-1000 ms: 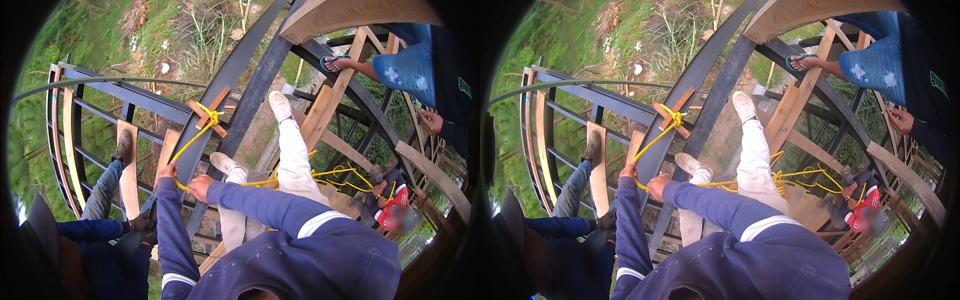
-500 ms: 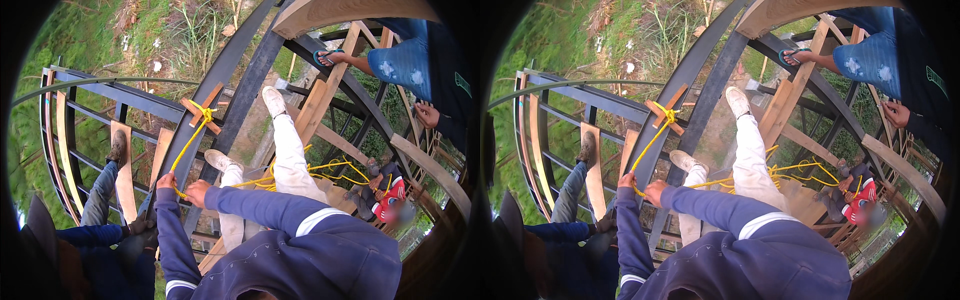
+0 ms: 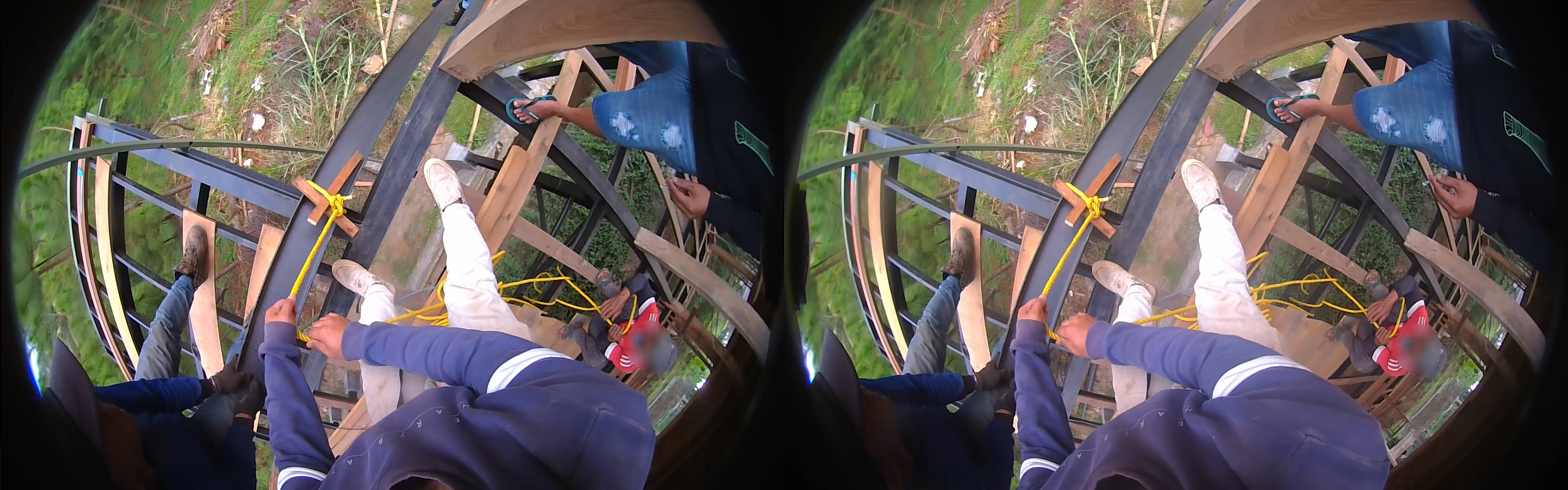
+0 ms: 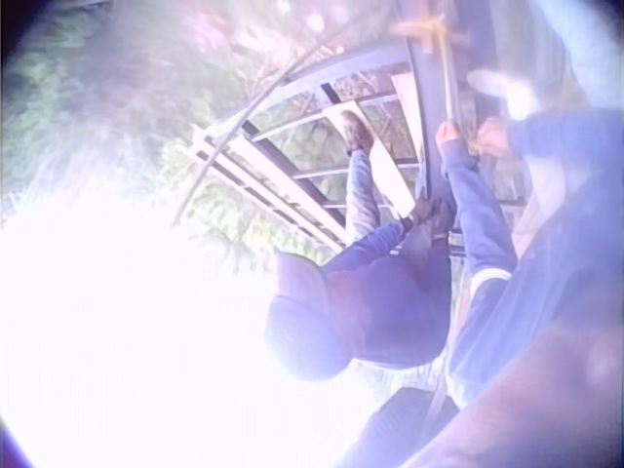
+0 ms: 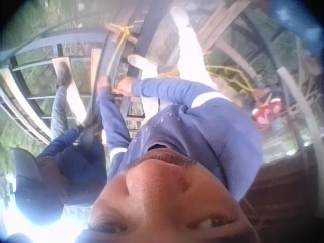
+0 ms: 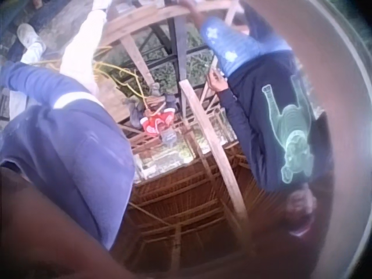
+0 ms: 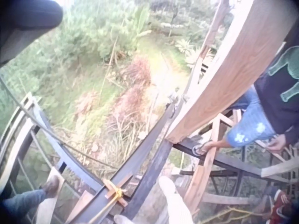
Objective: The person secures a yellow rope to a metal beam on a wooden structure. They loop the rope around the beam and tie a knot, assisted by a coworker who holds a wooden block in place to prevent slippage.
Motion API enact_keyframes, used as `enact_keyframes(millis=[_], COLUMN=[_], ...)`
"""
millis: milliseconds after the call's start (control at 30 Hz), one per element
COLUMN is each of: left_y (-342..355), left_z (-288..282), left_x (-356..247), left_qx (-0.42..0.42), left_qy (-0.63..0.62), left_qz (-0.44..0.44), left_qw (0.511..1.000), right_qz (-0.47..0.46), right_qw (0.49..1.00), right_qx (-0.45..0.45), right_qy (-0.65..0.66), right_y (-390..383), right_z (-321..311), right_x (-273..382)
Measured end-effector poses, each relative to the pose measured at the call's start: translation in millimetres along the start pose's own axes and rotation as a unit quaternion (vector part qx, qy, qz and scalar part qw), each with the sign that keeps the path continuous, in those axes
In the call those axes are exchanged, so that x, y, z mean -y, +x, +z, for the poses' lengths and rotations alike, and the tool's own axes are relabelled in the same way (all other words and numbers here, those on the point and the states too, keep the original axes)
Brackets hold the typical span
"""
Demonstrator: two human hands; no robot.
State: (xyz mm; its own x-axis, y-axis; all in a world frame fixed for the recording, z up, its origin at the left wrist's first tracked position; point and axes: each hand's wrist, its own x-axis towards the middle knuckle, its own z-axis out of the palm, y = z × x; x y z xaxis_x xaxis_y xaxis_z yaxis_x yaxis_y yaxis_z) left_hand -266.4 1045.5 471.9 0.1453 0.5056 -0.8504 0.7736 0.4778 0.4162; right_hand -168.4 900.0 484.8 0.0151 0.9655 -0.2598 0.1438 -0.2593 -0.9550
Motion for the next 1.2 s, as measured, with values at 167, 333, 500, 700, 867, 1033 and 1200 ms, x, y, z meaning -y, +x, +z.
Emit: enact_keyframes(millis=[167,333,500,700,867,1033,1200], left_y=[4.8,6.1,8.5,5.1,3.7,15.2,26.0], left_z=[0.0,-3.4,-1.9,0.1,-1.2,-5.8,-16.0], left_x=[6.6,4.7,-13.9,-28.1,-21.7,-9.1,4.4], left_qx=[0.001,0.015,0.021,0.010,0.007,0.004,0.019], left_qy=[0.001,0.020,-0.008,0.002,0.002,0.012,0.052], left_qz=[-0.002,0.007,0.011,-0.005,-0.010,0.009,0.010], left_qw=[1.000,1.000,1.000,1.000,1.000,1.000,0.998], right_qz=[0.007,0.002,0.007,0.002,0.010,0.029,0.021], right_qw=[1.000,1.000,0.999,0.999,0.999,0.999,0.999], right_qx=[0.008,-0.012,-0.031,-0.034,-0.024,-0.001,-0.026], right_qy=[0.006,0.008,0.015,0.036,0.025,0.033,0.015], right_y=[-2.7,-3.9,5.1,10.2,9.6,11.7,7.4], right_z=[-11.8,-3.4,-14.2,-25.0,-22.1,-25.4,-9.5], right_x=[6.4,0.0,5.7,14.0,17.2,24.2,11.3])
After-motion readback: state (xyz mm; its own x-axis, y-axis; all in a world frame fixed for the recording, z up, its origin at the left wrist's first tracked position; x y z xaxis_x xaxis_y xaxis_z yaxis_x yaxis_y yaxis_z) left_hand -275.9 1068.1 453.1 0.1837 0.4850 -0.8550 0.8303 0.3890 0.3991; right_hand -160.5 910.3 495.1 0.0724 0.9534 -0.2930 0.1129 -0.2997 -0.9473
